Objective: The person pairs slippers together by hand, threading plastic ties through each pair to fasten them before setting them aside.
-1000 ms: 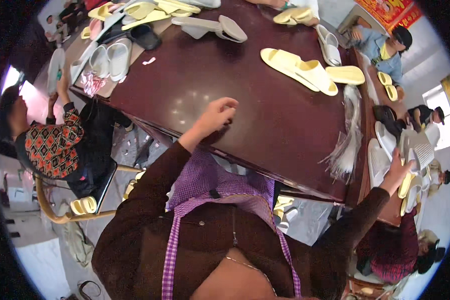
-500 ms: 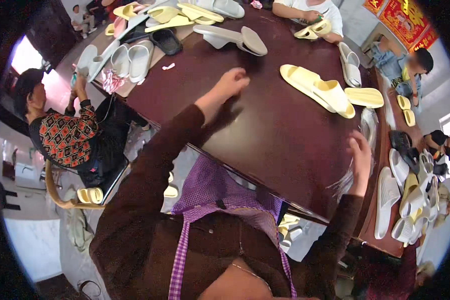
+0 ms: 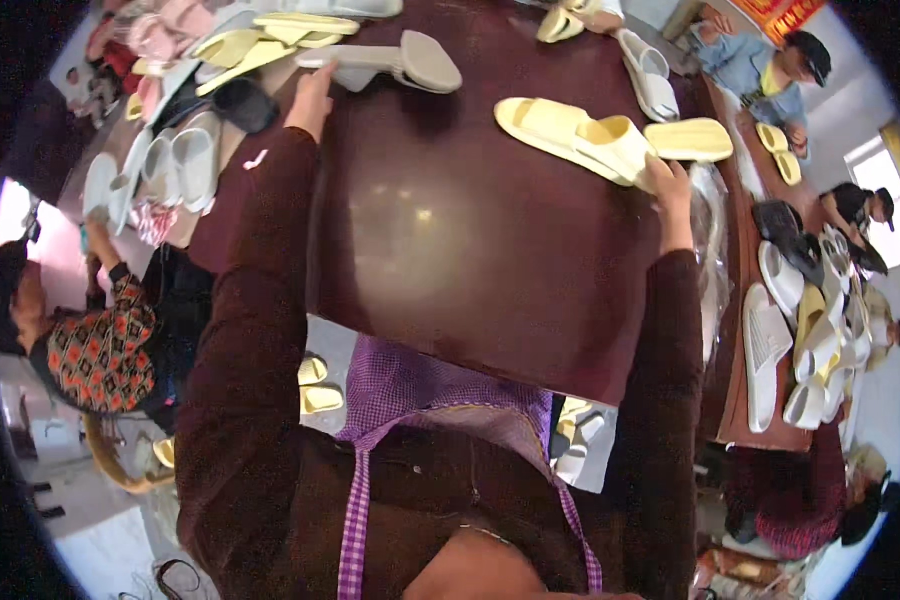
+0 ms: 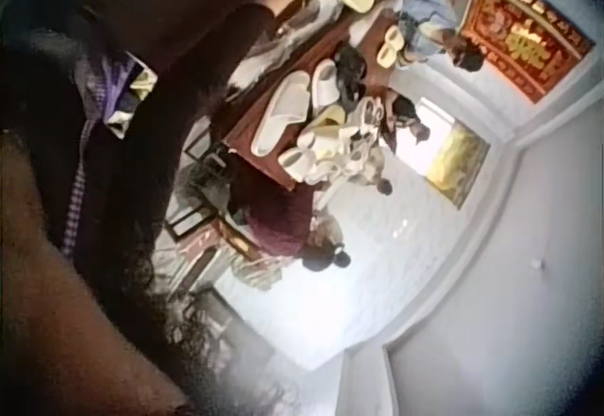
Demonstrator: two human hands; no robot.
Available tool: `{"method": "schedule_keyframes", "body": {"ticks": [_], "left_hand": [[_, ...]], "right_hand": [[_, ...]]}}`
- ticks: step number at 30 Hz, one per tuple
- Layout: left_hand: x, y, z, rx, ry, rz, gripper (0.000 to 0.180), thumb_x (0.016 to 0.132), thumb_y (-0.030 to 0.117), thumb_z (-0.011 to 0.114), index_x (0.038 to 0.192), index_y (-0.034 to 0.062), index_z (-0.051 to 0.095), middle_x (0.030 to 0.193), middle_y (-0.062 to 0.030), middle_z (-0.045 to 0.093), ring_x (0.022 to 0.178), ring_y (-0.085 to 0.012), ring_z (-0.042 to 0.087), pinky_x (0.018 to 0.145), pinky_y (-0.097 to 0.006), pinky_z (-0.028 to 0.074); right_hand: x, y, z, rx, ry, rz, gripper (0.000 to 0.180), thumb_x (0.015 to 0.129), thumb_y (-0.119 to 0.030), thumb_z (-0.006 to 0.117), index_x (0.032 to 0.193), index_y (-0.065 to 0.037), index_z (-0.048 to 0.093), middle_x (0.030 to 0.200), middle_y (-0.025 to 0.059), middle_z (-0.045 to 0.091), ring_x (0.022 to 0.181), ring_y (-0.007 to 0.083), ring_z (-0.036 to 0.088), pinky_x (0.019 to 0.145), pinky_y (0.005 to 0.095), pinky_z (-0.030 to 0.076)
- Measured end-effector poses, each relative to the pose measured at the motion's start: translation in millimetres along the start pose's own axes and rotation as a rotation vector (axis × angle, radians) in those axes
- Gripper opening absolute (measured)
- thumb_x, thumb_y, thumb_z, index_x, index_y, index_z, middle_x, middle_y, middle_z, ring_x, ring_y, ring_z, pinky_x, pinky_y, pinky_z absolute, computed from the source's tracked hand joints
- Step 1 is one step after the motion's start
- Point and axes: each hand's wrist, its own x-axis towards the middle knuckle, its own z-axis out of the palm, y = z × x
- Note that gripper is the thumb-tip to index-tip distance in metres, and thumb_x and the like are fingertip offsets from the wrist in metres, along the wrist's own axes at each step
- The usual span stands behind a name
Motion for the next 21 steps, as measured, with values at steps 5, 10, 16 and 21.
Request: {"method": "schedule_keyframes", "body": {"ticks": [5,10,16,21], "left_hand": [[34.4,78.7,34.3,-0.821,0.053,-0.643,0.039,0.076,0.020,0.063,0.112,0.0049,0.056,0.095,-0.0103,0.063,0.087,-0.0268,0.060,0.076,-0.036,0.048],[18.9,131.7,39.8,-0.644,-0.169,-0.419,0.040,0.078,0.024,0.063,0.111,0.0036,0.056,0.096,-0.0095,0.062,0.084,-0.0206,0.060,0.069,-0.032,0.050],[-58.0,250.8,53.5,-0.687,-0.555,-0.182,0.036,0.084,0.025,0.056,0.110,0.0010,0.055,0.094,-0.0082,0.061,0.080,-0.0153,0.057,0.068,-0.030,0.049],[-128.0,316.7,4.0,-0.674,-1.098,-0.070,0.032,0.083,0.026,0.056,0.104,0.0012,0.060,0.102,-0.0092,0.062,0.083,-0.0162,0.058,0.074,-0.032,0.047]], "right_hand": [[-10.5,-5.6,-12.8,0.739,-0.052,0.600,0.047,0.084,-0.018,0.056,0.122,0.004,0.042,0.117,0.0203,0.049,0.098,0.0331,0.055,0.070,0.0426,0.052],[-30.4,-10.3,1.5,0.883,-0.150,0.708,0.030,0.087,-0.003,0.045,0.116,0.005,0.045,0.110,0.0200,0.052,0.092,0.0305,0.057,0.067,0.0404,0.055],[-84.4,-12.5,-8.5,0.877,-0.479,0.500,0.026,0.087,-0.003,0.044,0.111,0.007,0.048,0.098,0.0163,0.058,0.079,0.0249,0.060,0.059,0.0350,0.053],[-140.3,-40.4,-17.8,0.941,-0.628,0.431,0.027,0.086,-0.002,0.045,0.112,0.007,0.048,0.096,0.0149,0.060,0.074,0.0207,0.061,0.054,0.0302,0.050]]}}
